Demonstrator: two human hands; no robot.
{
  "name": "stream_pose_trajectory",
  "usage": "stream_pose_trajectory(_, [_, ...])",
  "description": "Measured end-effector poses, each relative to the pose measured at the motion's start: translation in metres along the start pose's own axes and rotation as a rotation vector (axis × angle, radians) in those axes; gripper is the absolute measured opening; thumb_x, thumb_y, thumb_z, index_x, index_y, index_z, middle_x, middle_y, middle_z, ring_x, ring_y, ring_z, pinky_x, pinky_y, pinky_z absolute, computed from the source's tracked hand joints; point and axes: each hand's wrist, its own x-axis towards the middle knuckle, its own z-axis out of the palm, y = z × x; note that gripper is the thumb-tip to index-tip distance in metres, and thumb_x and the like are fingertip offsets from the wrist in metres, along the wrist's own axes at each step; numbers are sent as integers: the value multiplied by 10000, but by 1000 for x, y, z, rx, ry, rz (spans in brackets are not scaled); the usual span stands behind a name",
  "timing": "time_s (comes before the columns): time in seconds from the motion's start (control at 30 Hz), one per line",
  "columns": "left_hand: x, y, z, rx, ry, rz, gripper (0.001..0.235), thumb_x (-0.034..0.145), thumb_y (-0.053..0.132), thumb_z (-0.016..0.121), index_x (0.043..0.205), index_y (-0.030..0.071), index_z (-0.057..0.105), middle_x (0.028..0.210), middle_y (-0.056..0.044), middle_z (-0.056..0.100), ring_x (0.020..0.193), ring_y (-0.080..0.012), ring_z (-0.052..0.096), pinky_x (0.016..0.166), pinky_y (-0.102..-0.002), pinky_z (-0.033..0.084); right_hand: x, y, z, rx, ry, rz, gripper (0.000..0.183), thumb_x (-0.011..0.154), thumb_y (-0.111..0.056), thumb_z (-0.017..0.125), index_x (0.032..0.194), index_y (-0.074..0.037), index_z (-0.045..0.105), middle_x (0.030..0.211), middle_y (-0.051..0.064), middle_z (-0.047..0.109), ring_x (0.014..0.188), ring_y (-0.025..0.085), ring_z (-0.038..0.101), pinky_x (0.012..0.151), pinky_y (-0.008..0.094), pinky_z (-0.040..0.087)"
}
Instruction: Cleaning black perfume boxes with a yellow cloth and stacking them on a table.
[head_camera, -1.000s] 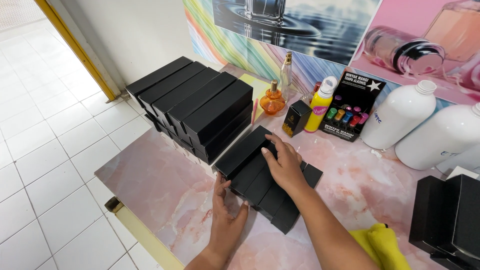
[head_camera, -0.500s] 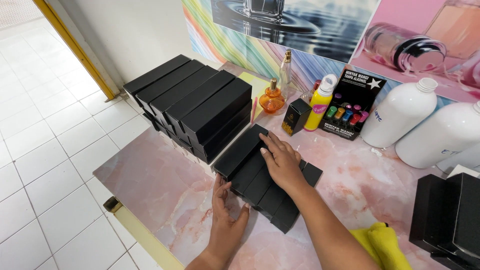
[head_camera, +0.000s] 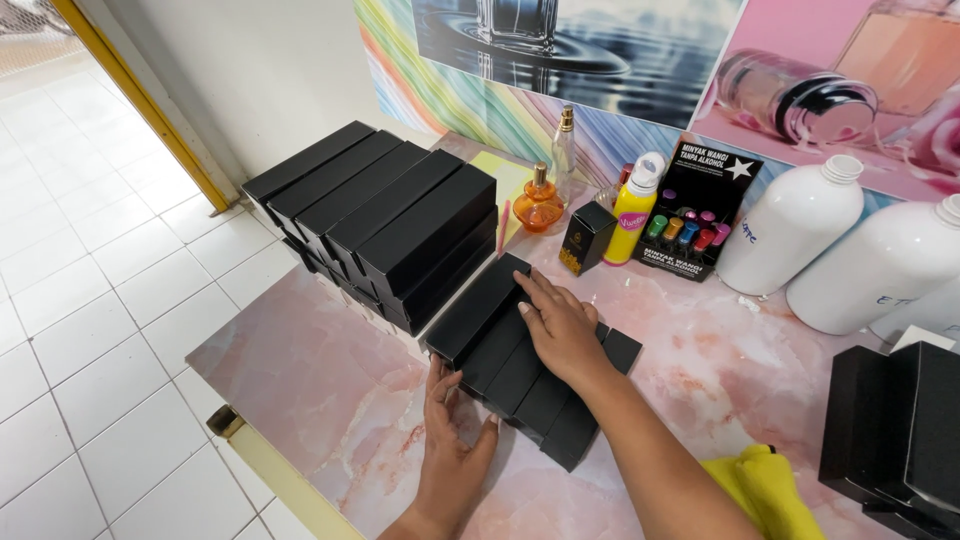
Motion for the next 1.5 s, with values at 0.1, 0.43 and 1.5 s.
stream_pose_trajectory(0.1, [1, 3, -1, 9, -15, -47, 600, 899, 51, 650, 1420, 183, 383, 1728, -114, 93, 1598, -280, 166, 1231, -464, 317, 0, -1, 1, -10, -3, 8, 521, 1046, -358, 369, 1566, -366, 394, 1676, -13, 350, 1509, 235, 337, 1143, 596, 181])
stream_pose_trajectory(0.43, [0, 6, 1, 39, 3, -41, 664, 884, 52, 648, 1455, 164, 329, 1725, -106, 61, 1584, -260, 182, 1229, -445, 327, -5, -5, -5, 74, 29, 11, 592, 1024, -297, 409, 1604, -272, 297, 1506, 7, 566, 1417, 226, 459, 1135, 561, 219])
stream_pose_trajectory(1.5, [-27, 90, 77, 116, -780, 901, 271, 969, 73, 633, 1228, -7, 614, 1207, -199, 628, 1104, -347, 632, 1016, -440, 506, -267, 45, -80, -769, 180, 153, 398, 903, -323, 646, 1293, -276, 582, 1417, 98, 537, 1395, 360, 408, 1060, 557, 332])
